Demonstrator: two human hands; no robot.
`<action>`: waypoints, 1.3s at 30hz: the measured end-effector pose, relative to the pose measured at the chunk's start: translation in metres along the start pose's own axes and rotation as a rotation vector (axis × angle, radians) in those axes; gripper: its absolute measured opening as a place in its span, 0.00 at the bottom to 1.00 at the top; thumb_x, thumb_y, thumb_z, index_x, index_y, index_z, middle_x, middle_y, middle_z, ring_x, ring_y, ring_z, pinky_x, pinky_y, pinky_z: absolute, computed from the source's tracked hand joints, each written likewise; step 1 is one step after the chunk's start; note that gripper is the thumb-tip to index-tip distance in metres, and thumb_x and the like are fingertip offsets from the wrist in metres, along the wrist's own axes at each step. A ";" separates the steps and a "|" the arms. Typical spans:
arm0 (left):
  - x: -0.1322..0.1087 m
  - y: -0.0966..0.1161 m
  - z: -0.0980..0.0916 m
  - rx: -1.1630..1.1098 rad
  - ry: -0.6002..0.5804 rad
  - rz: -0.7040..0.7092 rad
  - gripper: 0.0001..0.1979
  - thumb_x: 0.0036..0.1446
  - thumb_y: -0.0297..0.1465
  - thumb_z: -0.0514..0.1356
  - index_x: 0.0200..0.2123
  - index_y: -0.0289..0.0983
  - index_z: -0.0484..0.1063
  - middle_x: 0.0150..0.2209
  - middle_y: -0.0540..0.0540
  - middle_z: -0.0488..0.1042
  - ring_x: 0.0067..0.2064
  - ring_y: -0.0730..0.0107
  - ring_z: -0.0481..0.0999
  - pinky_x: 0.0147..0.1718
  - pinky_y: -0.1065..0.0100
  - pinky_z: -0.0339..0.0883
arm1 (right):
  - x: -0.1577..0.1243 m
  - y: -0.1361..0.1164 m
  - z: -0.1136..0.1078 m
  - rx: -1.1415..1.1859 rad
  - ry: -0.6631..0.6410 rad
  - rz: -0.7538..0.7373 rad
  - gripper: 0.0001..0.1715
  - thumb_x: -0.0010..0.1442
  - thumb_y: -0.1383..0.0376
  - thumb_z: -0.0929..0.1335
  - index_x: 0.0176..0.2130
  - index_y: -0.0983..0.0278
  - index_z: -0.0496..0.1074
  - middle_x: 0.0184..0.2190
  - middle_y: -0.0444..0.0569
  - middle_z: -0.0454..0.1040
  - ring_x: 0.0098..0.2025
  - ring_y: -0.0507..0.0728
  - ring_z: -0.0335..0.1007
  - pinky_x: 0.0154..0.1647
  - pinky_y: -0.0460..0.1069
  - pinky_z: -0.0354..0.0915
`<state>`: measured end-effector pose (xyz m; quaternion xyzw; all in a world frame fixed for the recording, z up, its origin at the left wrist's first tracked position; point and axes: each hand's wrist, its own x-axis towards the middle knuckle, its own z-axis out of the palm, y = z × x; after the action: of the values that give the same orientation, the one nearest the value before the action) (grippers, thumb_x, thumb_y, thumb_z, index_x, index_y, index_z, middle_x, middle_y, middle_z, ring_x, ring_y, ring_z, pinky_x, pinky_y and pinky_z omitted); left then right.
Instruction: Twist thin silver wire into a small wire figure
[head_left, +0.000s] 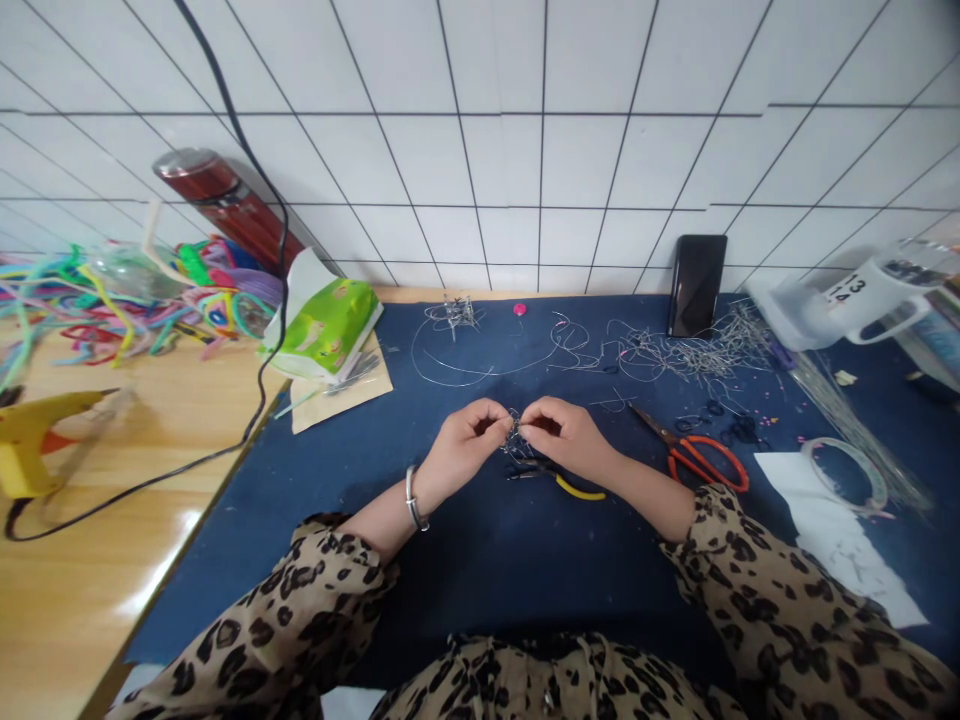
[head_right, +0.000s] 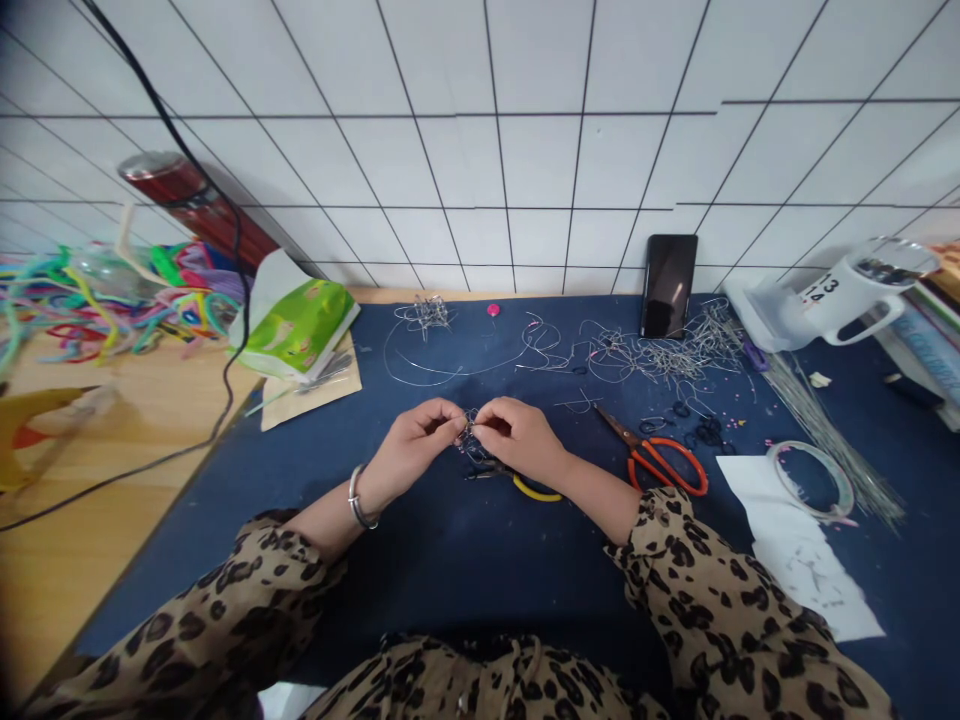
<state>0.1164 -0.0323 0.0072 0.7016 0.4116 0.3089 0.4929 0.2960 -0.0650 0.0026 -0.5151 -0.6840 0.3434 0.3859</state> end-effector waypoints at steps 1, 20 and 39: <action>0.000 -0.001 0.000 -0.002 -0.007 0.002 0.08 0.57 0.33 0.55 0.31 0.34 0.69 0.26 0.50 0.69 0.29 0.75 0.67 0.30 0.72 0.62 | -0.001 0.000 0.001 0.008 0.005 0.015 0.03 0.54 0.68 0.66 0.33 0.63 0.69 0.27 0.42 0.68 0.28 0.49 0.62 0.31 0.45 0.59; -0.001 0.000 0.001 -0.004 -0.028 0.055 0.05 0.54 0.30 0.57 0.30 0.34 0.68 0.27 0.50 0.68 0.28 0.76 0.65 0.28 0.73 0.61 | 0.000 -0.006 0.004 -0.085 0.049 -0.121 0.05 0.52 0.72 0.65 0.30 0.63 0.69 0.27 0.44 0.67 0.29 0.50 0.61 0.32 0.45 0.59; -0.002 0.021 -0.023 0.140 0.038 0.258 0.04 0.53 0.27 0.58 0.32 0.37 0.73 0.32 0.46 0.72 0.37 0.70 0.70 0.39 0.66 0.64 | 0.010 -0.023 -0.006 0.046 -0.012 0.004 0.02 0.51 0.70 0.66 0.29 0.64 0.70 0.27 0.42 0.65 0.28 0.49 0.61 0.29 0.45 0.59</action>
<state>0.1017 -0.0272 0.0342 0.7753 0.3479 0.3534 0.3911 0.2895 -0.0604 0.0276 -0.5055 -0.6771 0.3630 0.3927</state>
